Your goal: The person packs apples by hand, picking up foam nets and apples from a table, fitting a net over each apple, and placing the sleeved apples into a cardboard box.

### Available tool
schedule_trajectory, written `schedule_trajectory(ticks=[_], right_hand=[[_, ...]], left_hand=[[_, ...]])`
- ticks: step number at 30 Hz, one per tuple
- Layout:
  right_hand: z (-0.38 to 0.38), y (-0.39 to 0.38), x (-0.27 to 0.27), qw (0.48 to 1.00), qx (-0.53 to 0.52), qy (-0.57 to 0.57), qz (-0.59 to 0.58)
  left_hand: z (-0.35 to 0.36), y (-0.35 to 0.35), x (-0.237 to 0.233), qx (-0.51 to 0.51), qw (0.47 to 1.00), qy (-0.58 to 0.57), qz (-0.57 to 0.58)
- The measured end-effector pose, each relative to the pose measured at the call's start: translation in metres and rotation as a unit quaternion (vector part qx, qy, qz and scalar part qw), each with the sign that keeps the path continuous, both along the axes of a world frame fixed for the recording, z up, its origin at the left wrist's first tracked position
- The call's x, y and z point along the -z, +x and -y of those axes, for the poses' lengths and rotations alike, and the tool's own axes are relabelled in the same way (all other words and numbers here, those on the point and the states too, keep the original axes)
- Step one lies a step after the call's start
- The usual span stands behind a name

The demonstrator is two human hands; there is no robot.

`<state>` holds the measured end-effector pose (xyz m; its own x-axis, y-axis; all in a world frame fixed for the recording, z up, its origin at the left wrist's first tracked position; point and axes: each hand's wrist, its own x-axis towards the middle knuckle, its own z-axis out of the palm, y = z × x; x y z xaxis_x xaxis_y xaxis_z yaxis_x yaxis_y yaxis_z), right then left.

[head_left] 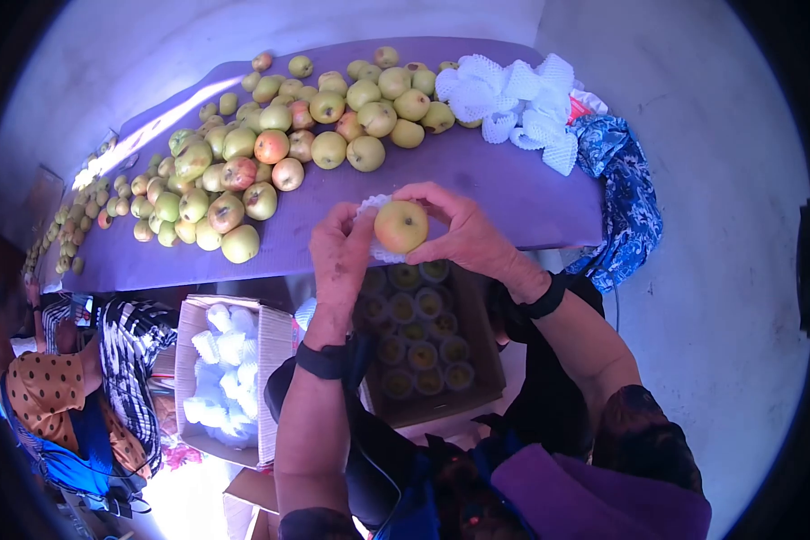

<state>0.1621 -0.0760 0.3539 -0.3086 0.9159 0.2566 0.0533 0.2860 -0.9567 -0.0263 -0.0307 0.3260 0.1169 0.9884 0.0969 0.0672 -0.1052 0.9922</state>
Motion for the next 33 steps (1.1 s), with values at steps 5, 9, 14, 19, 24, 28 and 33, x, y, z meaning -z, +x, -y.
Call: schedule_trajectory(ticks=[5,9,14,19,24,28,33], right_hand=[[0.000,0.007,0.014,0.990,0.058,0.109,0.069],[0.000,0.007,0.017,0.991,0.033,0.114,0.057],[0.004,0.001,0.016,0.987,0.070,0.126,0.075],[0.001,0.005,0.020,0.990,0.105,0.070,0.064],[-0.006,0.010,0.029,0.994,0.078,-0.044,-0.055],[0.004,0.006,0.015,0.993,0.086,-0.067,-0.041],[0.007,0.004,0.012,0.995,0.099,-0.008,0.004]], left_hand=[[0.012,0.006,-0.015,0.069,0.994,-0.051,0.066],[0.015,0.004,-0.023,0.145,0.988,-0.059,-0.015],[0.014,0.003,-0.018,0.158,0.983,-0.094,0.022],[0.018,0.004,-0.022,0.106,0.990,-0.056,0.079],[0.020,0.005,-0.018,0.079,0.996,-0.035,0.019],[0.017,0.009,-0.009,0.032,0.999,-0.037,-0.021],[0.015,0.007,-0.007,0.053,0.995,-0.076,0.033]])
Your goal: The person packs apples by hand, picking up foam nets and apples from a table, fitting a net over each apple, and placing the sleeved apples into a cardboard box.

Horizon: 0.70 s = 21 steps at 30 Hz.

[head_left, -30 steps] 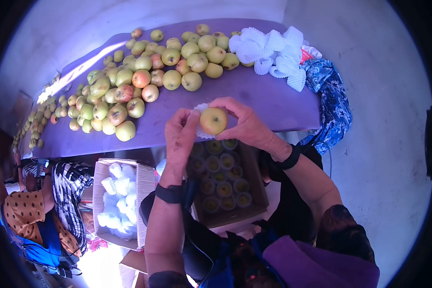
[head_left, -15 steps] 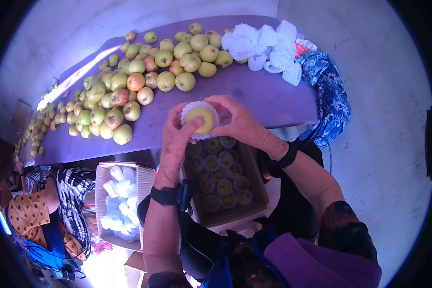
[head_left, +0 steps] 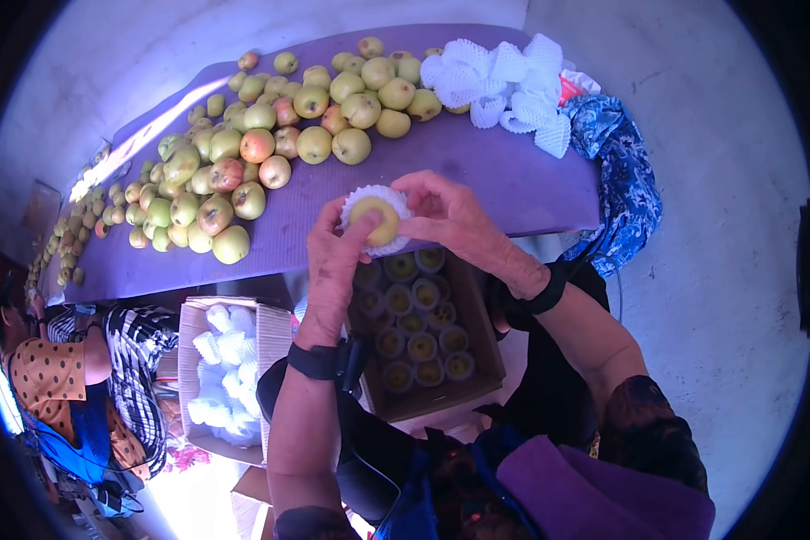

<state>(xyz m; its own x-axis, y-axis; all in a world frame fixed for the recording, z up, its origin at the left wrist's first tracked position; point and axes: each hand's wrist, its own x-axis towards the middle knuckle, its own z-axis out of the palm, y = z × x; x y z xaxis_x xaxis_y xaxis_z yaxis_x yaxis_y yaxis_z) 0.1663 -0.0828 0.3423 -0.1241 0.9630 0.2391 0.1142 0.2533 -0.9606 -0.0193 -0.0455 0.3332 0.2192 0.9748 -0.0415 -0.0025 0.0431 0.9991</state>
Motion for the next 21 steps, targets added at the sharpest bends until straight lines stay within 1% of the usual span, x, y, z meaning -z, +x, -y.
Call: schedule_trajectory(ticks=[1,3,4,6,7,9,10,12,13,15,20,21], right_hand=[[0.000,0.001,-0.002,1.000,0.000,0.000,0.000],[0.002,0.003,-0.008,0.997,0.001,0.074,0.016],[0.000,0.006,-0.006,0.997,0.001,0.072,0.016],[-0.004,0.014,-0.004,0.990,-0.015,0.142,0.015],[-0.004,0.016,-0.005,0.990,-0.015,0.140,0.015],[-0.002,0.018,-0.012,0.967,-0.015,0.175,0.184],[0.000,0.015,-0.014,0.967,-0.016,0.174,0.185],[0.005,0.006,-0.014,0.973,-0.068,0.119,0.187],[0.006,0.002,-0.010,0.973,-0.069,0.117,0.187],[0.004,-0.005,-0.001,0.974,-0.039,0.131,0.179],[-0.001,-0.013,0.010,0.969,-0.004,0.156,0.191],[-0.002,-0.014,0.012,0.965,0.009,0.169,0.201]], left_hand=[[0.001,0.000,-0.002,0.001,1.000,-0.010,0.018],[0.002,-0.002,-0.005,0.016,0.999,-0.019,0.026],[0.002,-0.003,-0.006,0.033,0.998,-0.026,0.035],[0.001,-0.005,-0.008,0.042,0.998,-0.023,0.031],[0.001,-0.005,-0.009,0.051,0.998,-0.018,0.026],[0.001,-0.006,-0.010,0.057,0.998,-0.022,0.030],[0.001,-0.006,-0.011,0.063,0.997,-0.024,0.034],[0.002,-0.005,-0.010,0.065,0.997,-0.014,0.038],[0.003,-0.004,-0.009,0.070,0.997,-0.004,0.042],[0.004,0.000,-0.006,0.067,0.997,-0.002,0.045],[0.004,0.004,0.003,0.047,0.996,0.007,0.071],[0.006,0.004,-0.002,0.038,0.999,0.001,0.029]])
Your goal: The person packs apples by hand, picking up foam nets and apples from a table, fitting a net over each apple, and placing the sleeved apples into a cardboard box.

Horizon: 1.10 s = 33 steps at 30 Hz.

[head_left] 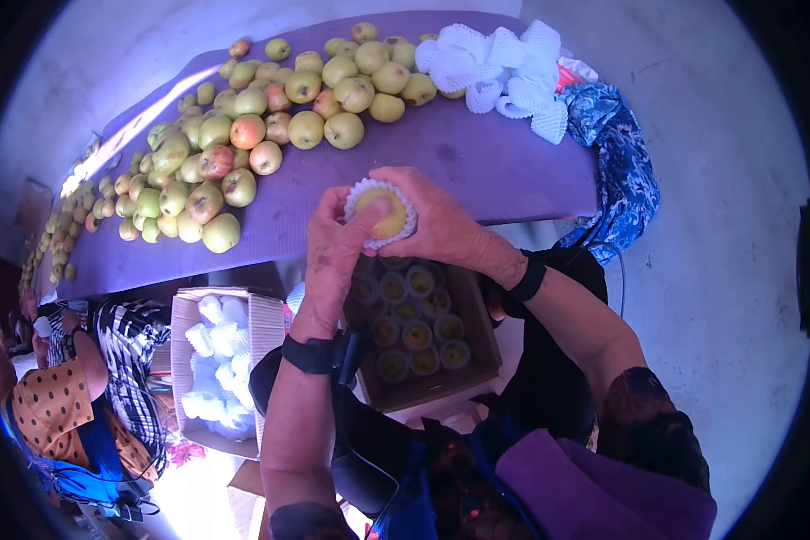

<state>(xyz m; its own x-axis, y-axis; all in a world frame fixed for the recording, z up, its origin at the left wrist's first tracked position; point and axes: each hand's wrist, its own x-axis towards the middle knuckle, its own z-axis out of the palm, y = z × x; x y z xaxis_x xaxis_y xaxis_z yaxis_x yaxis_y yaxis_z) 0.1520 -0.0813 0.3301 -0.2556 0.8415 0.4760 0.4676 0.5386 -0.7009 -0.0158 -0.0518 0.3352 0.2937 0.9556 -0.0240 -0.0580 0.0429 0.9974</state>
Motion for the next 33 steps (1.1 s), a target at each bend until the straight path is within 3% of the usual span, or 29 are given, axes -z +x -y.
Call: schedule_trajectory(ticks=[4,9,14,16,17,19,20,22,26,27,29,33], right_hand=[[-0.001,-0.002,0.002,1.000,0.011,-0.002,0.007],[-0.006,-0.001,0.007,0.998,0.009,0.055,0.020],[-0.005,-0.008,0.001,1.000,0.008,0.021,-0.006],[-0.004,-0.010,-0.001,0.999,0.010,0.021,-0.034],[-0.004,-0.012,-0.001,0.998,0.016,0.036,-0.057],[-0.004,-0.014,-0.004,0.995,0.020,0.050,-0.080],[-0.003,-0.014,-0.006,0.995,0.010,0.066,-0.069],[-0.004,-0.015,-0.007,0.996,-0.003,0.071,-0.059],[-0.010,-0.026,0.000,0.985,-0.006,0.175,-0.014],[-0.012,-0.029,0.000,0.973,0.015,0.229,0.009],[-0.016,-0.031,0.000,0.972,0.028,0.231,0.016],[-0.014,-0.037,0.005,0.965,0.070,0.252,0.020]], left_hand=[[0.002,-0.009,-0.011,-0.006,0.995,0.017,-0.095],[-0.003,-0.016,-0.005,-0.007,0.992,0.079,-0.099],[0.000,-0.024,-0.011,0.012,0.990,0.077,-0.120],[0.002,-0.024,-0.010,-0.073,0.996,0.043,-0.015],[0.003,-0.023,-0.010,-0.073,0.996,0.044,-0.015],[0.007,-0.019,-0.009,-0.035,0.978,-0.129,0.157],[0.009,-0.015,-0.007,-0.037,0.978,-0.132,0.157],[0.013,-0.007,0.001,0.071,0.944,-0.133,0.292],[0.016,0.004,0.006,0.034,0.951,-0.117,0.286],[0.011,0.005,0.008,0.015,0.970,-0.051,0.236],[0.011,0.003,0.000,-0.013,0.984,0.033,0.173],[0.010,-0.004,-0.005,0.026,0.986,0.022,0.160]])
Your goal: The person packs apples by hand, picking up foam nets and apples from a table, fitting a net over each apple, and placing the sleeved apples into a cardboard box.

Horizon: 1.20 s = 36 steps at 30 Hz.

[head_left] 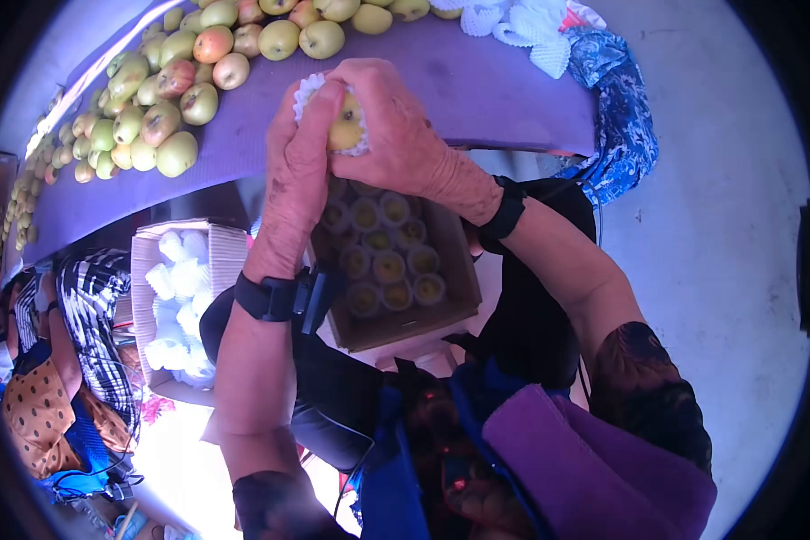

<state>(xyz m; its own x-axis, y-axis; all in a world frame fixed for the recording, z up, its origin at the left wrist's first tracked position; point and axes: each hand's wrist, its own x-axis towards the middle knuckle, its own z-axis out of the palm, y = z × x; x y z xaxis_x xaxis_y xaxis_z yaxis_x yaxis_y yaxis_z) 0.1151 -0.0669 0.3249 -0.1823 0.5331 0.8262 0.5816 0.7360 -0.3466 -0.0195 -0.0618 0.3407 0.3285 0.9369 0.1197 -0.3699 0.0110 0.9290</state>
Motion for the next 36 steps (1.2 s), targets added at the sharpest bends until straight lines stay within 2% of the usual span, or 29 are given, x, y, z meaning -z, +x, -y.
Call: schedule_trajectory(ticks=[3,4,6,8,12,14,16,18,19,21,22,24,25,27,29,32,36], right_hand=[[0.002,-0.002,0.003,1.000,0.011,-0.019,-0.005],[0.003,-0.002,0.003,1.000,0.012,-0.018,-0.004],[0.008,-0.002,-0.001,0.994,0.008,-0.108,-0.012],[0.008,0.002,-0.002,0.994,0.007,-0.101,-0.026],[0.017,0.009,-0.007,0.993,0.002,-0.115,-0.021],[0.025,0.008,-0.007,0.995,0.010,-0.104,0.002],[0.034,0.007,-0.006,0.995,0.017,-0.091,0.024],[0.042,0.009,-0.008,0.987,0.014,-0.153,0.040],[0.048,0.010,-0.011,0.988,0.014,-0.150,0.042],[0.059,0.013,-0.017,0.934,-0.011,-0.341,-0.109],[0.062,0.017,-0.019,0.933,-0.011,-0.342,-0.108],[0.069,0.022,-0.020,0.891,0.017,-0.427,-0.151],[0.070,0.023,-0.017,0.890,0.018,-0.430,-0.153],[0.072,0.025,-0.008,0.802,-0.134,-0.529,-0.244],[0.076,0.024,0.000,0.793,-0.154,-0.531,-0.255],[0.078,0.022,0.017,0.768,-0.180,-0.540,-0.293],[0.083,0.016,0.040,0.724,-0.198,-0.543,-0.377]], left_hand=[[-0.002,-0.001,0.001,-0.004,1.000,0.008,-0.010],[-0.004,-0.001,0.001,0.002,1.000,-0.021,-0.004],[-0.004,-0.005,-0.002,0.009,0.999,-0.046,0.004],[-0.003,-0.008,-0.005,-0.043,0.994,-0.026,-0.102],[0.007,-0.014,-0.017,-0.054,0.982,0.011,-0.178],[0.007,-0.017,-0.012,0.049,0.982,0.017,-0.183],[0.004,-0.017,0.001,0.047,0.984,0.033,-0.171],[0.002,-0.020,0.003,0.046,0.984,0.052,-0.162],[0.003,-0.022,0.001,0.035,0.980,0.054,-0.188],[0.004,-0.025,-0.002,0.022,0.975,0.057,-0.213],[0.006,-0.026,-0.002,0.034,0.969,0.057,-0.238],[0.011,-0.030,0.000,0.050,0.962,0.052,-0.265],[0.011,-0.031,0.003,0.067,0.958,0.075,-0.269],[0.013,-0.034,0.007,0.085,0.953,0.097,-0.275],[0.014,-0.038,0.009,0.177,0.938,0.122,-0.271],[0.012,-0.043,0.009,0.224,0.924,0.078,-0.299],[0.008,-0.043,0.022,0.223,0.915,0.111,-0.316]])
